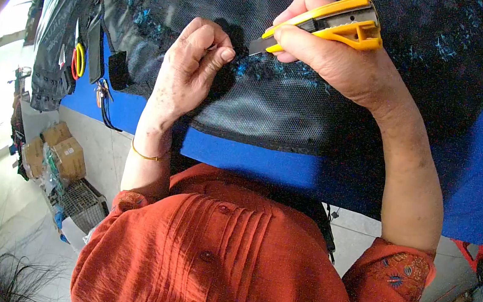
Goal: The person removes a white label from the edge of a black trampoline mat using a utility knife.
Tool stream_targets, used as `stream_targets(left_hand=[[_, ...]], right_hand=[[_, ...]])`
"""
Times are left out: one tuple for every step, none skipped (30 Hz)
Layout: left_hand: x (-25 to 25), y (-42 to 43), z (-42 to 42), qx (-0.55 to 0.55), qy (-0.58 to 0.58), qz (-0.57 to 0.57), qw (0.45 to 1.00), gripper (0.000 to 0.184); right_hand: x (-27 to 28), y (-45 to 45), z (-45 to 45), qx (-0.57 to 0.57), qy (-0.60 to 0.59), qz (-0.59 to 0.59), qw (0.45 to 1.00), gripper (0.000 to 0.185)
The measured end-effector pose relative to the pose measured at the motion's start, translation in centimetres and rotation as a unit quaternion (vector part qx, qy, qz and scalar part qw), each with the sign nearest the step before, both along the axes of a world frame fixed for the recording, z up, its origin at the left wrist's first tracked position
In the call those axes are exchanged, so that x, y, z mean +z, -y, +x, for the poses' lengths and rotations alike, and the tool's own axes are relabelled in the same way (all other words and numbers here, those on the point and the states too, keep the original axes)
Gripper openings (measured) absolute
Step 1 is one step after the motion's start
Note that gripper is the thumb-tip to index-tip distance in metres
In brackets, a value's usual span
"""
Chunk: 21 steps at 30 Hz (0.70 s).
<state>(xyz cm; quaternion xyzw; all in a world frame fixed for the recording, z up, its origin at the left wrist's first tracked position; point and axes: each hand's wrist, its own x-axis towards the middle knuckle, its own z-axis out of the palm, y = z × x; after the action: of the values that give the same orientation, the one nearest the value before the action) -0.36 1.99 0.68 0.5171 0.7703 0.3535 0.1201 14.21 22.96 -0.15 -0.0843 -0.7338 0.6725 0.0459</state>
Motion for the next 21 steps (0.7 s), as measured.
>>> stream_targets(left_hand=[[0.0,0.0,0.0,0.000,0.000,0.000,1.000,0.014],[0.1,0.0,-0.1,-0.002,0.000,-0.005,1.000,0.014],[0.3,-0.1,-0.1,-0.003,0.000,-0.011,1.000,0.015],[0.6,-0.1,0.0,-0.004,0.001,-0.011,1.000,0.015],[1.2,-0.1,0.2,-0.007,0.006,-0.023,1.000,0.016],[1.5,-0.1,0.3,-0.010,0.011,-0.035,0.999,0.017],[1.3,-0.2,0.4,-0.010,0.011,-0.035,0.999,0.017],[1.1,-0.4,0.5,0.001,-0.003,-0.034,0.999,0.016],[0.9,-0.4,0.5,0.012,-0.018,-0.033,0.999,0.016],[0.9,-0.4,0.5,0.012,-0.018,-0.033,0.999,0.016],[0.9,-0.4,0.5,0.013,-0.009,-0.037,0.999,0.015],[1.0,-0.3,0.5,0.014,-0.001,-0.041,0.999,0.014],[1.0,-0.3,0.4,0.014,-0.001,-0.042,0.999,0.014],[1.0,-0.3,0.4,0.011,0.006,-0.037,0.999,0.013],[1.0,-0.2,0.3,0.008,0.013,-0.032,0.999,0.013],[1.0,-0.2,0.3,0.008,0.013,-0.032,0.999,0.013],[1.1,-0.1,0.2,0.002,0.020,-0.037,0.999,0.013],[1.1,-0.1,0.2,-0.005,0.027,-0.041,0.999,0.013],[1.1,-0.1,0.2,-0.005,0.027,-0.041,0.999,0.013],[1.2,-0.1,0.2,-0.006,0.030,-0.042,0.999,0.013],[1.3,-0.1,0.2,-0.008,0.033,-0.042,0.999,0.013]], right_hand=[[0.0,0.0,0.0,-0.004,0.006,-0.002,1.000,0.017],[0.1,0.0,0.0,-0.008,0.012,-0.004,1.000,0.017],[0.1,0.0,-0.1,-0.008,0.012,-0.004,1.000,0.017],[0.1,0.0,-0.1,-0.008,0.014,-0.008,1.000,0.017],[0.1,0.0,-0.1,-0.008,0.016,-0.012,1.000,0.016],[0.0,0.0,-0.1,-0.008,0.017,-0.012,1.000,0.016],[-0.1,0.0,-0.1,-0.011,0.005,-0.010,1.000,0.016],[-0.2,0.1,-0.1,-0.013,-0.007,-0.008,1.000,0.016],[-0.2,0.3,-0.1,-0.013,-0.007,-0.008,1.000,0.016],[-0.3,0.6,-0.1,-0.040,-0.015,-0.021,0.999,0.014],[-0.3,0.7,-0.2,-0.066,-0.024,-0.033,0.997,0.013],[-0.3,0.7,-0.1,-0.066,-0.023,-0.034,0.997,0.013],[-0.3,0.5,-0.1,-0.052,-0.031,-0.025,0.998,0.013],[-0.3,0.5,0.0,-0.037,-0.038,-0.016,0.998,0.015],[-0.5,0.4,-0.1,-0.037,-0.038,-0.016,0.998,0.015],[-0.7,0.5,-0.1,-0.035,-0.052,-0.014,0.998,0.014],[-0.8,0.5,-0.1,-0.033,-0.067,-0.011,0.997,0.013],[-0.7,0.5,-0.2,-0.033,-0.067,-0.011,0.997,0.013],[-0.6,0.6,-0.2,-0.033,-0.059,-0.011,0.998,0.013],[-0.5,0.7,-0.2,-0.032,-0.052,-0.011,0.998,0.013],[-0.6,0.9,-0.4,-0.032,-0.052,-0.012,0.998,0.013]])
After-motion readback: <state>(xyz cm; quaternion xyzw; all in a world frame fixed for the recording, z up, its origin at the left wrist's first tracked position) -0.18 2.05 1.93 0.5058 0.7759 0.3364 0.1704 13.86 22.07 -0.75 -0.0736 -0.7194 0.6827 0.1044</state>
